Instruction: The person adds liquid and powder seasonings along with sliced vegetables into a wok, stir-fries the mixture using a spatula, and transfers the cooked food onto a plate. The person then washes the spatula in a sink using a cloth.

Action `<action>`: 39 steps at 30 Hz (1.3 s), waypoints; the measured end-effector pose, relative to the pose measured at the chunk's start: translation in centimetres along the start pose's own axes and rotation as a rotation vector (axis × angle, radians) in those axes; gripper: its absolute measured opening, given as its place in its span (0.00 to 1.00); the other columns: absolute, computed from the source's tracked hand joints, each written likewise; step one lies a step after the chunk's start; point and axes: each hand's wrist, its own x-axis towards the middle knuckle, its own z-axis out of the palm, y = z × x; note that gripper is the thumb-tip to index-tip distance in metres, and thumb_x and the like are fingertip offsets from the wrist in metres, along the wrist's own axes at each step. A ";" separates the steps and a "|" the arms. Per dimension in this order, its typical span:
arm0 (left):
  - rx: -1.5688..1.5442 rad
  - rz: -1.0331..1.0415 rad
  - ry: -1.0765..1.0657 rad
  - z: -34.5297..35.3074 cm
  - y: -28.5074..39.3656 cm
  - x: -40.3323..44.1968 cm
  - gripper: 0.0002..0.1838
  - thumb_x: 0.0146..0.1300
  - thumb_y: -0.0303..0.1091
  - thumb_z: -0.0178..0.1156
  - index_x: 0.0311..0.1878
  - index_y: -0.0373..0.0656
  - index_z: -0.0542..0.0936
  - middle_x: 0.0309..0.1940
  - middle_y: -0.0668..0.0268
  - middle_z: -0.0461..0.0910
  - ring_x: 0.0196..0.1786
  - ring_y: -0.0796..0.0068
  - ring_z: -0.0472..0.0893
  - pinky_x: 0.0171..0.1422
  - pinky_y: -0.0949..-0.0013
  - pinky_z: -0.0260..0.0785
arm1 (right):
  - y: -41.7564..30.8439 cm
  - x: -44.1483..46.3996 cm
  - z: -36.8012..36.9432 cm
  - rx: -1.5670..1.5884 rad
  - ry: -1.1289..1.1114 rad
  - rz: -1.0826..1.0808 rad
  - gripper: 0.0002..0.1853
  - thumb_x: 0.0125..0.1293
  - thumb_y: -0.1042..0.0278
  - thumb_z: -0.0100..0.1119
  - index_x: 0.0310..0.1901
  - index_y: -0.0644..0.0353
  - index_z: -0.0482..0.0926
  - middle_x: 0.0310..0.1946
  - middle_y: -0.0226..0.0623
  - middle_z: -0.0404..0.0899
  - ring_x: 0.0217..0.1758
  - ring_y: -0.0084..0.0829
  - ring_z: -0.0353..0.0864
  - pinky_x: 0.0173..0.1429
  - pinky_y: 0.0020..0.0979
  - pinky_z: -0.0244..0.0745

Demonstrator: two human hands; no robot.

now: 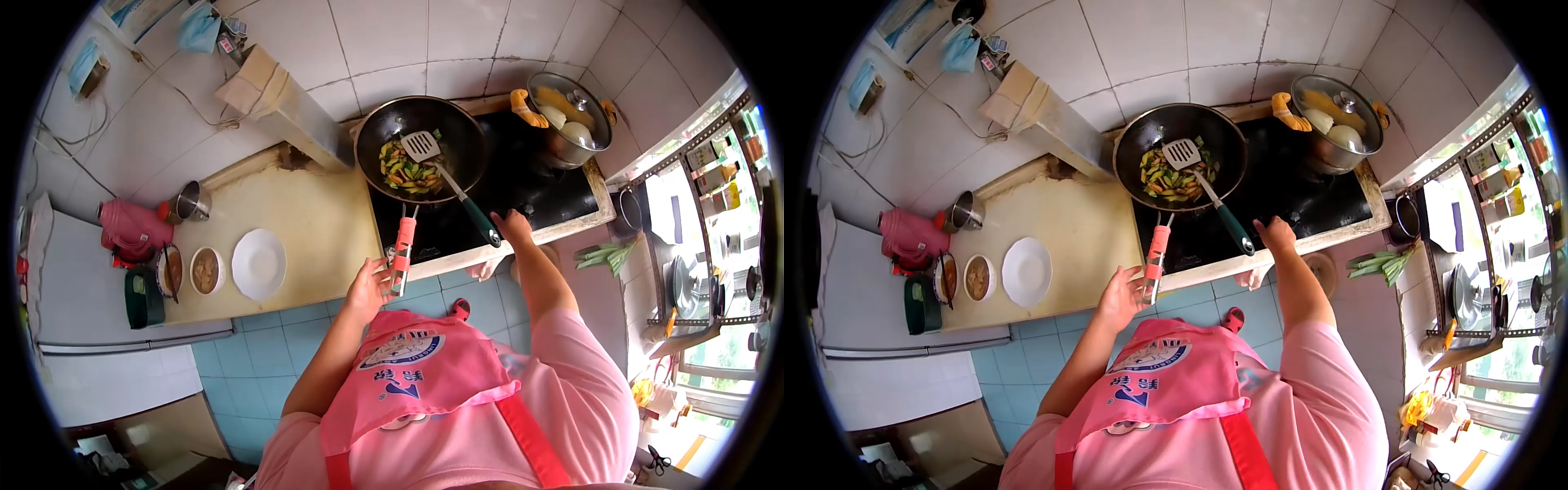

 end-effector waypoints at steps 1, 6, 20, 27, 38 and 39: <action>0.005 -0.016 -0.021 -0.1 0.1 0.0 0.31 0.69 0.62 0.43 0.63 0.48 0.67 0.52 0.64 0.77 0.49 0.71 0.77 0.50 0.61 0.69 | 0.4 0.2 0.1 -0.002 0.001 -0.007 0.31 0.62 0.37 0.56 0.40 0.65 0.77 0.40 0.57 0.82 0.48 0.53 0.81 0.50 0.47 0.76; -0.032 -0.128 -0.198 -1.7 -0.4 3.3 0.27 0.70 0.58 0.47 0.62 0.49 0.69 0.49 0.60 0.80 0.51 0.67 0.80 0.53 0.56 0.72 | 0.0 -1.5 -2.0 0.765 -0.247 0.183 0.36 0.62 0.27 0.50 0.43 0.61 0.75 0.30 0.38 0.80 0.29 0.32 0.80 0.36 0.36 0.76; -0.119 -0.263 -0.250 2.3 2.0 5.5 0.22 0.66 0.48 0.58 0.56 0.44 0.71 0.37 0.66 0.79 0.31 0.76 0.78 0.32 0.71 0.75 | -9.0 -16.7 -11.4 1.232 -0.486 -0.074 0.24 0.69 0.66 0.56 0.62 0.66 0.64 0.28 0.32 0.74 0.18 0.18 0.69 0.22 0.21 0.63; 0.015 -0.175 -0.338 4.2 1.3 5.4 0.15 0.67 0.37 0.59 0.29 0.51 0.63 0.17 0.81 0.61 0.18 0.90 0.61 0.20 0.82 0.55 | -7.9 -20.9 -10.3 1.058 -0.336 -0.158 0.29 0.66 0.71 0.59 0.65 0.65 0.61 0.31 0.33 0.74 0.19 0.18 0.68 0.21 0.21 0.62; -0.033 0.042 -0.203 4.1 -8.6 -13.0 0.10 0.65 0.32 0.59 0.38 0.47 0.65 0.18 0.77 0.61 0.18 0.86 0.63 0.21 0.76 0.57 | -3.3 -26.9 -13.1 0.984 -0.562 -0.517 0.30 0.64 0.76 0.60 0.67 0.64 0.62 0.36 0.29 0.73 0.26 0.15 0.67 0.26 0.17 0.64; -0.056 0.088 -0.175 5.1 -9.0 -13.4 0.10 0.65 0.32 0.59 0.38 0.48 0.65 0.18 0.76 0.61 0.18 0.86 0.62 0.21 0.77 0.57 | -2.9 -27.0 -13.2 0.954 -0.560 -0.579 0.30 0.64 0.75 0.60 0.66 0.65 0.62 0.36 0.29 0.72 0.26 0.15 0.66 0.26 0.18 0.64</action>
